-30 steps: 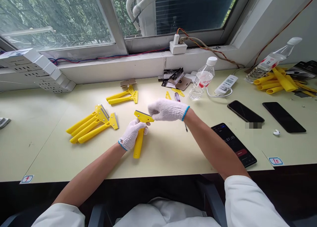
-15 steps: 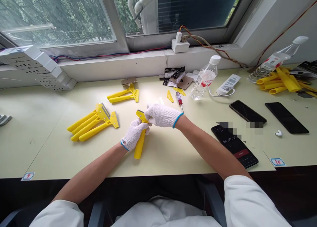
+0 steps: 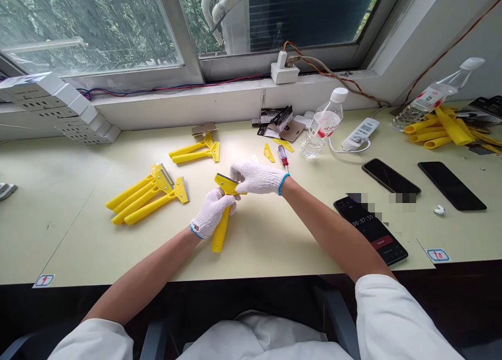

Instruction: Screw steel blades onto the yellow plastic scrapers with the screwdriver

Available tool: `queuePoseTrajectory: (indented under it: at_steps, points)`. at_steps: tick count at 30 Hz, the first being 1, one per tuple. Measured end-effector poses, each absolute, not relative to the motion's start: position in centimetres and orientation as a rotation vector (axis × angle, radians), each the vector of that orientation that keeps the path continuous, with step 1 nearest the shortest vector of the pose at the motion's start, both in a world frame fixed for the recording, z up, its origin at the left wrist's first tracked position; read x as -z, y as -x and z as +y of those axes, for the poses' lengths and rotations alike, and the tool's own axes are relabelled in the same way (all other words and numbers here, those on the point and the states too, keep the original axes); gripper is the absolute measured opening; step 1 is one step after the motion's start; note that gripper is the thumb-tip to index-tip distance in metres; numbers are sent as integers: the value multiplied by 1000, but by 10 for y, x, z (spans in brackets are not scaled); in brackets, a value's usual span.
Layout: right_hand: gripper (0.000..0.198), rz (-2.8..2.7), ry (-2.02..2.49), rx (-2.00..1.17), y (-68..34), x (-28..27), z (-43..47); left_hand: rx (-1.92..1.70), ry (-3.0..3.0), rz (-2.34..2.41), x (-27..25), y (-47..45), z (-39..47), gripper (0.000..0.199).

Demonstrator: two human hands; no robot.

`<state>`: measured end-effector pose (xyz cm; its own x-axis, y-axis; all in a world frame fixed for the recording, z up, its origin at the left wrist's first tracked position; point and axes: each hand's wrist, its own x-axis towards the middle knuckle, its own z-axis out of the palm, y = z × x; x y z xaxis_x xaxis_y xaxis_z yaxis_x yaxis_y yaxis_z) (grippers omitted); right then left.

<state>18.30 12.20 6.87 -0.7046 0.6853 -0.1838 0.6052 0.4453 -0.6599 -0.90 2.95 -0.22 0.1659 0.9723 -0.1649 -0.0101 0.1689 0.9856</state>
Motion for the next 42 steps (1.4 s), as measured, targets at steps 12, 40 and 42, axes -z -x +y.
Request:
queuePoseTrajectory:
  at_steps: [12,40,42]
  points:
    - [8,-2314,1443,-1406,-188,-66,134,-1016,-1434,1340,7,17,27,92]
    - [17,-2780,1557,-541,-231,-61,162,-1026,-754,872,0,35,48,85]
    - [19,-2909,1454,-566,-228,-54,162,-1038,-688,841,1,36,49,89]
